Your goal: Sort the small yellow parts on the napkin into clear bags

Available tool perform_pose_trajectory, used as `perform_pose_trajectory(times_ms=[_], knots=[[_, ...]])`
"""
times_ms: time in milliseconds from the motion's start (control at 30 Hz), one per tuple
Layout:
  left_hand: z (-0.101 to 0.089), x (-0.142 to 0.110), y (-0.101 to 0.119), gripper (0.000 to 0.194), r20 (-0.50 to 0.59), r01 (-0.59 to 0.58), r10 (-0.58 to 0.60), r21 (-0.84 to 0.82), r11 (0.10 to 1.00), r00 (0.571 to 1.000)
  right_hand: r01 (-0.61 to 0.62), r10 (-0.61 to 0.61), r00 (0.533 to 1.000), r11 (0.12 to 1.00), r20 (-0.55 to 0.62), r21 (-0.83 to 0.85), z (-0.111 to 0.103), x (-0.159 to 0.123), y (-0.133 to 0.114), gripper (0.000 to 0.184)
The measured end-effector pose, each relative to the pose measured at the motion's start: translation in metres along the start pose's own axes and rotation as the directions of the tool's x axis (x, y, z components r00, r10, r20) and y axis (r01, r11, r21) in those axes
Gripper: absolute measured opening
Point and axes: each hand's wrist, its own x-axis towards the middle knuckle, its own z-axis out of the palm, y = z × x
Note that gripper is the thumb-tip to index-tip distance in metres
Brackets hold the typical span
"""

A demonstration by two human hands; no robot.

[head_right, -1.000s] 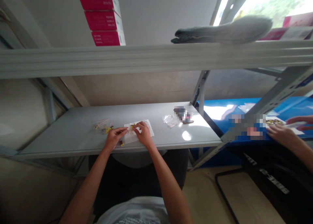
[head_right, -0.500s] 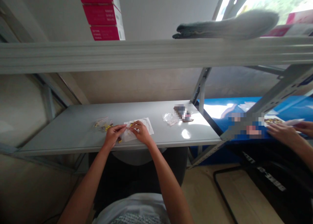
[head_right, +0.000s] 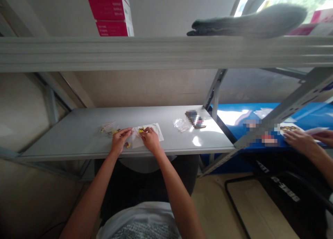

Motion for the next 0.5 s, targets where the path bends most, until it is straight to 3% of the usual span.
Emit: perform_pose_trajectory(times_ms=[267,500], knots=[[-0.0012,0.0010,-0.0035,0.046,-0.012,-0.025,0.026,0.028,0.999,1.000,0.031,-0.031,0.999,0.999,0.011,0.023,-0.0007,-0.0010,0.0001,0.026],[-0.0030,0.0027,-0.0094,0.046,-0.006,-0.027,0.027,0.027,0.999,1.000,-0.017,0.018,0.999,1.000,0.036,-0.008,-0.0022,-0.0003,-0.0028,0.020]])
